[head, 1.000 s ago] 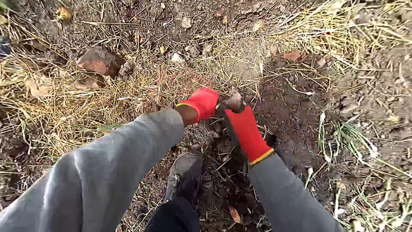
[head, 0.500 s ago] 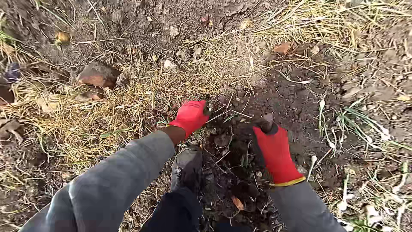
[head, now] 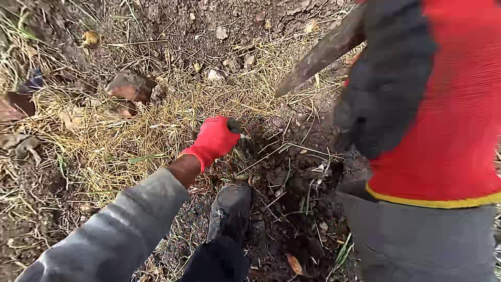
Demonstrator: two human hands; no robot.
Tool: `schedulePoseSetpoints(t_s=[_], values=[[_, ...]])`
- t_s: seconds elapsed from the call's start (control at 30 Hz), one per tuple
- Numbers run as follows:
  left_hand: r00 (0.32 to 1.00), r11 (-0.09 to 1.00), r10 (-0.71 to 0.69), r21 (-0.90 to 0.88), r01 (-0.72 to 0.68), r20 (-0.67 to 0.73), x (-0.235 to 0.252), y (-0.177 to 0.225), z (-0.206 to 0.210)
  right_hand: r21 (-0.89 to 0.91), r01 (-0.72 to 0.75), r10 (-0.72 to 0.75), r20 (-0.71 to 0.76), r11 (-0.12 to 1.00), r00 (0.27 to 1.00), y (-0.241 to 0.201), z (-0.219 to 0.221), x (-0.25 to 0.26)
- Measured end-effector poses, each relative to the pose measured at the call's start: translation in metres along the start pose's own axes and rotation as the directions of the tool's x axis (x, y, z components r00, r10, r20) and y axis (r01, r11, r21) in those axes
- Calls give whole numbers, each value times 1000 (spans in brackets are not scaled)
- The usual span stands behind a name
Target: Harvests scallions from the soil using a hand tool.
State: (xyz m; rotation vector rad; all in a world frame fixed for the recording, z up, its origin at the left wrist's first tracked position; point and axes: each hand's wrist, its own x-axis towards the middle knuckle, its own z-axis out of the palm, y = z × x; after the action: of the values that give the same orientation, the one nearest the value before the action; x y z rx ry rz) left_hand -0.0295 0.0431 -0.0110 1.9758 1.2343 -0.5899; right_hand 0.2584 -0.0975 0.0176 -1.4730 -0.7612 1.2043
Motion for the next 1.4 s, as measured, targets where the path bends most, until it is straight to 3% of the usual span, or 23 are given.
schedulePoseSetpoints(t_s=[0.03,0.07,0.1,0.17,0.23,0.3,0.33,0.4,0.47,0.53,0.63,0.73,0.83,0.9,1.07,1.27,1.4], values=[[998,999,31,26,-29,-49,8,8,-13,-230,-368,322,-215,901,922,15,73,6],[996,995,64,77,-59,-66,14,17,-18,-281,-532,449,-311,799,838,52,125,1],[994,987,98,134,-91,-47,22,28,-14,-287,-584,492,-333,759,804,84,150,-14],[981,938,146,296,-179,130,45,50,14,-249,-559,481,-311,791,820,87,140,-46],[919,852,94,447,-273,382,52,55,63,-136,-442,367,-374,887,852,40,109,-101],[891,857,101,416,-304,443,52,45,87,0,-268,239,-450,963,860,-4,73,-156],[905,897,124,344,-277,406,50,38,85,27,-237,223,-458,971,861,-18,58,-184],[957,944,116,271,-189,265,41,25,64,-45,-315,262,-452,948,853,-13,48,-230],[993,949,73,298,-99,97,29,24,44,-197,-439,301,-489,876,819,39,62,-257],[995,927,102,362,-94,-3,4,42,39,-225,-459,274,-555,859,785,83,82,-284],[922,834,369,480,-272,-119,-28,95,48,-177,-433,254,-595,884,762,104,80,-283],[836,674,541,549,-494,89,-57,137,106,-108,-490,338,-597,865,728,100,86,-287],[874,673,344,559,-484,343,-42,157,174,-63,-498,389,-545,865,743,103,83,-284],[900,697,232,582,-418,369,-35,164,188,-57,-497,403,-509,866,760,104,77,-283],[921,758,231,536,-372,313,-74,157,159,-74,-577,505,-404,813,763,102,67,-282],[974,883,89,436,-174,208,-118,168,93,-91,-538,471,-377,838,797,112,63,-287],[942,873,178,396,-285,285,-108,174,87,-71,-510,438,-421,857,794,115,63,-288]])
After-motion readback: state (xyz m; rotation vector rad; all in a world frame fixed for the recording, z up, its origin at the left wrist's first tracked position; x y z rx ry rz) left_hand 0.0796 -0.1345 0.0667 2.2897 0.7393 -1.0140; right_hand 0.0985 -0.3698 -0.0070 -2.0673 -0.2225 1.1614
